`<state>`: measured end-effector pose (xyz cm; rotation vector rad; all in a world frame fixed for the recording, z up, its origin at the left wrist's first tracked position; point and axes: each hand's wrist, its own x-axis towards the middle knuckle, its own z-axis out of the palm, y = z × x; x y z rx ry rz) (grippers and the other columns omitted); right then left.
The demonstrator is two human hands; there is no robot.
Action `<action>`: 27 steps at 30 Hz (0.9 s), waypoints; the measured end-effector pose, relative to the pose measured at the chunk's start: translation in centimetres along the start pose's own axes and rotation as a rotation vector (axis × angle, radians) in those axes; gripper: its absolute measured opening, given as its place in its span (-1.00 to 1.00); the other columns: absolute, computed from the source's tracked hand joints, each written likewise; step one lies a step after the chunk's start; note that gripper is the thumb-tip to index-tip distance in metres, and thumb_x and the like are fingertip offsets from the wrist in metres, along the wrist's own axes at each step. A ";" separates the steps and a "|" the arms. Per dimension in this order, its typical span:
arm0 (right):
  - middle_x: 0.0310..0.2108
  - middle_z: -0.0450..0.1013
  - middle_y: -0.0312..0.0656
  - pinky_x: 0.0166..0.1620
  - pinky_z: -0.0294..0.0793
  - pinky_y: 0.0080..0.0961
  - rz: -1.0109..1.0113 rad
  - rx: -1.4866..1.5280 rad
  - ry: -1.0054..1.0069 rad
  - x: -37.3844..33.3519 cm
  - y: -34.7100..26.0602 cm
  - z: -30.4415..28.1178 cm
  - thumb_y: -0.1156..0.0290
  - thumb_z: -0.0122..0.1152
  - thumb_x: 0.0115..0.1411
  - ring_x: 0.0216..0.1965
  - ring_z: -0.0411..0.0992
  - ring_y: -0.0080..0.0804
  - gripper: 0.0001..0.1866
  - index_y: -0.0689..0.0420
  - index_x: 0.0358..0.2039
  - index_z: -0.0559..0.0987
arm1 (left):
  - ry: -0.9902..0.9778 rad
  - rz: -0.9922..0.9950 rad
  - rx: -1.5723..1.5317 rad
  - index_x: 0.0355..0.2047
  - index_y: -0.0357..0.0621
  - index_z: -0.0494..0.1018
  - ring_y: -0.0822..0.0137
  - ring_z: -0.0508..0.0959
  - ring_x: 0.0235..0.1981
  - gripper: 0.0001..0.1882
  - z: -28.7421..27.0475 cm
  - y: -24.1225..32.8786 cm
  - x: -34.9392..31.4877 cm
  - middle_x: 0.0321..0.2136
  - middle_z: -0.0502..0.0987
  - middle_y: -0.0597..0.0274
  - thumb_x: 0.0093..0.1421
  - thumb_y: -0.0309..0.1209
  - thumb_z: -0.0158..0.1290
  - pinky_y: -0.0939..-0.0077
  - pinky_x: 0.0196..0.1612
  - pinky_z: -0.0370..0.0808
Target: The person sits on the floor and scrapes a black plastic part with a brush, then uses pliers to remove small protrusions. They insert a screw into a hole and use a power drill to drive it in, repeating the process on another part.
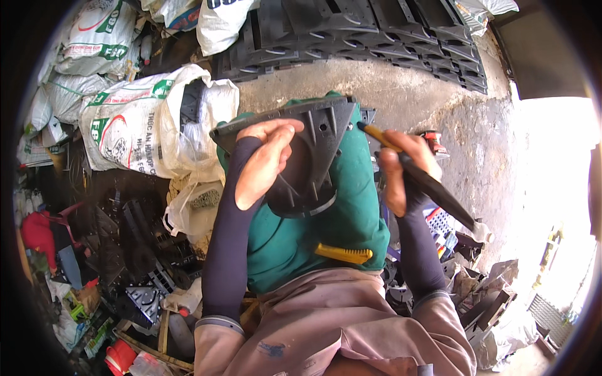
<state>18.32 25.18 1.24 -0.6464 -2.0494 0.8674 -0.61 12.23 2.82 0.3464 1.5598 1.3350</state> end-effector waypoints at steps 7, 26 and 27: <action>-0.47 0.50 -0.09 -0.40 0.44 -0.45 -0.058 0.116 0.134 -0.2 -0.4 -0.2 0.55 0.29 0.04 -0.51 0.47 -0.26 -0.71 0.15 -0.16 0.57 | 0.004 -0.011 -0.003 -0.19 -0.25 0.53 0.68 0.30 -0.63 -0.76 0.0 0.0 0.1 -0.61 0.36 0.47 0.27 -0.39 -0.06 0.76 -0.60 0.21; -0.43 0.50 -0.22 -0.27 0.45 -0.52 0.308 0.090 -0.593 0.4 -5.5 1.1 0.56 0.24 0.09 -0.39 0.49 -0.48 -0.81 0.18 -0.23 0.62 | -0.345 -0.088 -0.396 -0.12 -0.29 0.40 0.52 0.44 -0.53 -0.71 0.2 -2.0 -3.3 -0.36 0.53 0.16 0.37 -0.29 -0.12 0.71 -0.54 0.28; -0.43 0.50 -0.21 -0.26 0.45 -0.52 0.292 0.091 -0.582 0.4 -5.8 1.3 0.56 0.25 0.08 -0.38 0.49 -0.47 -0.81 0.18 -0.25 0.62 | -0.335 -0.086 -0.410 -0.16 -0.28 0.41 0.52 0.43 -0.55 -0.69 0.4 -2.0 -3.4 -0.41 0.53 0.18 0.36 -0.24 -0.10 0.72 -0.55 0.28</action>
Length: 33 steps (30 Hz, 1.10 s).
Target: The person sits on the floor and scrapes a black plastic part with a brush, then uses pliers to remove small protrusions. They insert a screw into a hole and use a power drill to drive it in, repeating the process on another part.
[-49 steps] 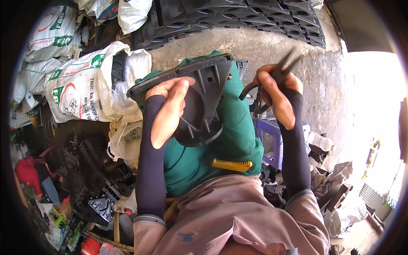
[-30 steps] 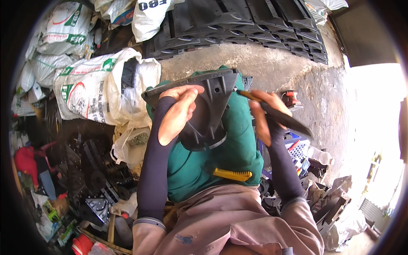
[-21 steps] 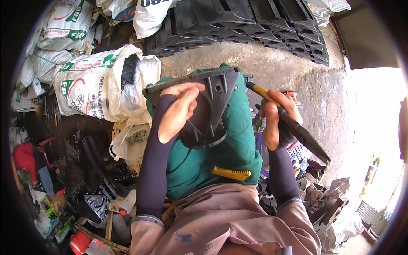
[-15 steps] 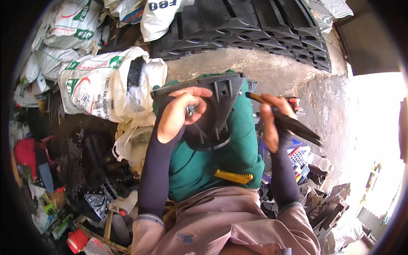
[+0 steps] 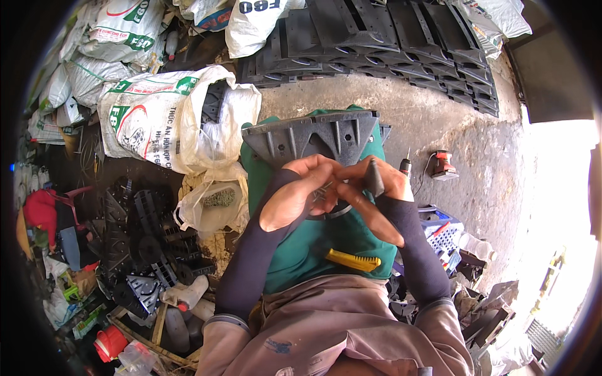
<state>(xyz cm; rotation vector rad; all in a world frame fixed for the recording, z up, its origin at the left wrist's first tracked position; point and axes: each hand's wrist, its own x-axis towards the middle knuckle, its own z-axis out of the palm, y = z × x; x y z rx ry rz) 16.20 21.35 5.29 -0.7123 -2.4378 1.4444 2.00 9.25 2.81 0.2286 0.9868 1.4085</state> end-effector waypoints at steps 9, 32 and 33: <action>-0.35 0.56 -0.20 -0.23 0.46 -0.51 0.194 0.404 -0.163 0.6 -0.9 -1.3 0.42 0.19 0.21 -0.34 0.48 -0.52 -0.74 0.19 -0.10 0.60 | -0.086 -0.054 0.228 -0.54 -0.21 0.47 0.57 0.35 -0.69 -0.50 -0.7 0.6 -0.2 -0.65 0.44 0.28 0.22 0.03 0.09 0.71 -0.66 0.20; -0.52 0.51 -0.04 -0.31 0.43 -0.34 0.322 -0.031 0.070 0.6 5.8 -1.5 0.32 0.24 0.11 -0.45 0.51 -0.20 -0.80 0.19 -0.33 0.60 | 0.103 0.134 0.128 -0.08 -0.29 0.42 0.56 0.42 -0.55 -0.72 -3.1 2.1 1.1 -0.44 0.52 0.26 0.31 -0.42 -0.18 0.75 -0.54 0.29; -0.53 0.50 -0.02 -0.32 0.42 -0.32 0.320 -0.046 0.073 0.7 5.9 -1.3 0.32 0.23 0.11 -0.45 0.50 -0.17 -0.80 0.19 -0.34 0.59 | 0.103 0.132 0.127 -0.08 -0.29 0.42 0.56 0.42 -0.55 -0.72 -3.2 2.1 1.2 -0.44 0.52 0.26 0.31 -0.42 -0.18 0.75 -0.54 0.28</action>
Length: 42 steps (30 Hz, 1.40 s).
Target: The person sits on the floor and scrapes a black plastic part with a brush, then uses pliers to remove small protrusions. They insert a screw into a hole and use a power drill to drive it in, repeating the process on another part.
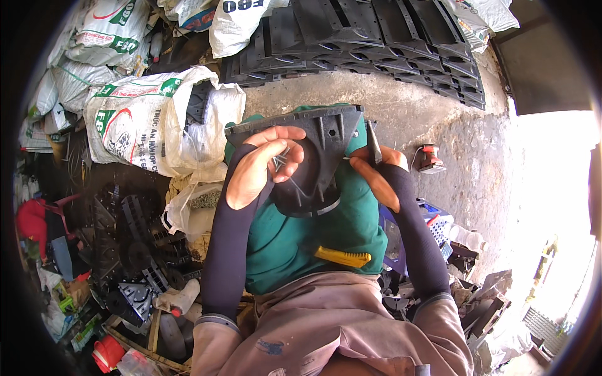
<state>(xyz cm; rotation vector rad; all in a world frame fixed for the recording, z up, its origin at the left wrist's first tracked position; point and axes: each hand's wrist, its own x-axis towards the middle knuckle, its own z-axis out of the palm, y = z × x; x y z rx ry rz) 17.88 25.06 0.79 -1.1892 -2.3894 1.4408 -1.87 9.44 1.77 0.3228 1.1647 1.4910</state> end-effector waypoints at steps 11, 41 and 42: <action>-0.58 0.41 0.03 -0.40 0.38 -0.29 -0.299 -0.233 0.130 -0.1 -0.7 1.5 0.40 0.28 0.05 -0.52 0.44 0.00 -0.83 0.23 -0.47 0.50 | 0.039 -0.069 0.045 -0.14 -0.32 0.44 0.58 0.33 -0.59 -0.72 -0.1 0.4 0.3 -0.54 0.40 0.35 0.29 -0.35 -0.09 0.73 -0.57 0.19; -0.48 0.48 -0.15 -0.31 0.42 -0.49 -0.020 0.047 0.078 -1.5 1.2 0.5 0.38 0.24 0.14 -0.43 0.45 -0.42 -0.79 0.25 -0.30 0.51 | 0.015 -0.024 -0.085 -0.18 -0.40 0.43 0.57 0.27 -0.65 -0.63 -1.0 0.9 -0.5 -0.66 0.23 0.46 0.37 -0.26 -0.16 0.69 -0.63 0.14; -0.49 0.48 -0.12 -0.32 0.41 -0.46 -0.066 0.024 0.088 -2.3 1.5 0.4 0.38 0.24 0.14 -0.44 0.45 -0.38 -0.79 0.25 -0.31 0.49 | 0.127 -0.042 -0.037 -0.14 -0.43 0.40 0.55 0.26 -0.66 -0.61 -1.3 0.8 -0.8 -0.66 0.21 0.45 0.37 -0.26 -0.17 0.67 -0.63 0.13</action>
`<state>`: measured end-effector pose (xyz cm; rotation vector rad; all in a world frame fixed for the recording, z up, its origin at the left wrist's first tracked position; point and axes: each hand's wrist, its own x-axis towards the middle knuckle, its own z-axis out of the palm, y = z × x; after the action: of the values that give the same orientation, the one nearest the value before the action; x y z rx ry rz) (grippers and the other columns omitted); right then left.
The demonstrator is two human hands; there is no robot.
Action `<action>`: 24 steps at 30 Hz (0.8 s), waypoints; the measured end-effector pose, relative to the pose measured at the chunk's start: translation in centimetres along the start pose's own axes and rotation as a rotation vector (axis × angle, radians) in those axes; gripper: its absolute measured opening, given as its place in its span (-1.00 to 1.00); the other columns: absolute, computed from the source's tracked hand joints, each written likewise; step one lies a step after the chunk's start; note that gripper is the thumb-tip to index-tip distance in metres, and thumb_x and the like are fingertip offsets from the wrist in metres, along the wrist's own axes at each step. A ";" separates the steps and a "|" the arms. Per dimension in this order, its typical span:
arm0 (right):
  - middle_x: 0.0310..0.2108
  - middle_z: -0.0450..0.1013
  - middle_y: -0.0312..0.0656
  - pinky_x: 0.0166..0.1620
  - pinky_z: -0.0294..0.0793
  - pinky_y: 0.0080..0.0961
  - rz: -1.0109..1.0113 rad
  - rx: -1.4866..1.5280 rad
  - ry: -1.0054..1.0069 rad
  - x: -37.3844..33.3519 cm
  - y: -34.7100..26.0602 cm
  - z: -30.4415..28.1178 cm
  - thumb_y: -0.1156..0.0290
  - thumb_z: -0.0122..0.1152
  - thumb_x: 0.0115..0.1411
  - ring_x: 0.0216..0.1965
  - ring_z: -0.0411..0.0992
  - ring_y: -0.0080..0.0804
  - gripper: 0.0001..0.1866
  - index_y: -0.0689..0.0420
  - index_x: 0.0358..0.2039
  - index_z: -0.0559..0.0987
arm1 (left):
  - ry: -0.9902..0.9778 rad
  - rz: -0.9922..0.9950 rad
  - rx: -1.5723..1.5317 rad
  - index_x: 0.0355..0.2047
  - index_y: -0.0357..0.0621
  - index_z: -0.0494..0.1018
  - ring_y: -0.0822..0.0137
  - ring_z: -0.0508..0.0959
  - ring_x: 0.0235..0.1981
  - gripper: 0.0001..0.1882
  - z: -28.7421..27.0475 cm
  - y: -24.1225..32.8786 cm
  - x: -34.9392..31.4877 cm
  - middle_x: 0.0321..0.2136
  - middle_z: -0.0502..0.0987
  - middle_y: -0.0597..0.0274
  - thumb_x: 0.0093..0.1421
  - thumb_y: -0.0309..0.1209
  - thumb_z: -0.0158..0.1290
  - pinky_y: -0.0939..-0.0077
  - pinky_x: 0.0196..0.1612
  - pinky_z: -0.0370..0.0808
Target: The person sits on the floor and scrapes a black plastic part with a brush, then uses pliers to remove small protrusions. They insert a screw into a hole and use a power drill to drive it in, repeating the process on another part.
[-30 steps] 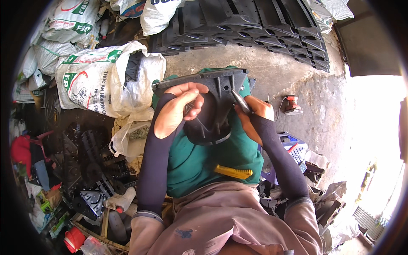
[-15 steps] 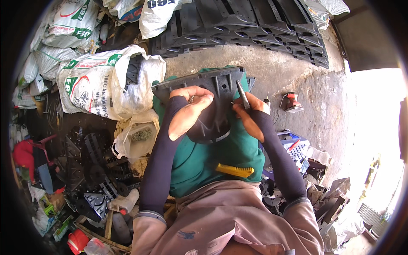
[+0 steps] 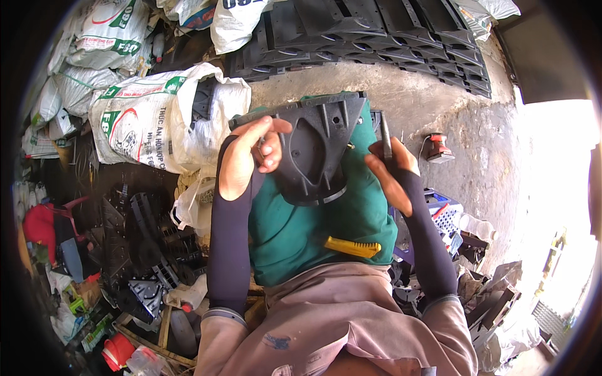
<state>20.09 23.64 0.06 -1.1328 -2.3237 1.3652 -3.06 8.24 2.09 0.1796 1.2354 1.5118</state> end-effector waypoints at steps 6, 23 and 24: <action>-0.56 0.39 0.05 -0.47 0.35 -0.28 -0.197 -0.254 0.032 -3.4 0.7 -0.4 0.46 0.24 0.09 -0.57 0.42 0.01 -0.78 0.21 -0.41 0.34 | 0.091 0.065 0.122 -0.12 -0.42 0.42 0.59 0.21 -0.73 -0.56 0.0 -0.6 0.3 -0.71 0.18 0.49 0.38 -0.17 -0.12 0.67 -0.67 0.12; -0.59 0.43 -0.12 -0.47 0.40 -0.46 -0.273 -0.074 0.184 -2.7 -1.7 0.3 0.48 0.24 0.09 -0.61 0.43 -0.35 -0.83 0.28 -0.34 0.49 | 0.122 0.046 0.155 -0.20 -0.37 0.48 0.64 0.20 -0.76 -0.54 0.4 0.1 0.8 -0.74 0.16 0.53 0.35 -0.11 -0.07 0.72 -0.68 0.10; -0.60 0.42 -0.12 -0.47 0.39 -0.47 -0.144 0.006 0.141 -2.2 -2.1 0.3 0.43 0.25 0.10 -0.61 0.42 -0.38 -0.81 0.26 -0.34 0.49 | 0.113 0.049 0.144 -0.20 -0.37 0.48 0.64 0.20 -0.76 -0.54 0.5 0.0 0.8 -0.74 0.16 0.53 0.35 -0.10 -0.06 0.72 -0.68 0.10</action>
<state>20.40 21.33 2.04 -1.0036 -2.2510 1.2008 -3.05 9.12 1.94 0.2228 1.4409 1.4923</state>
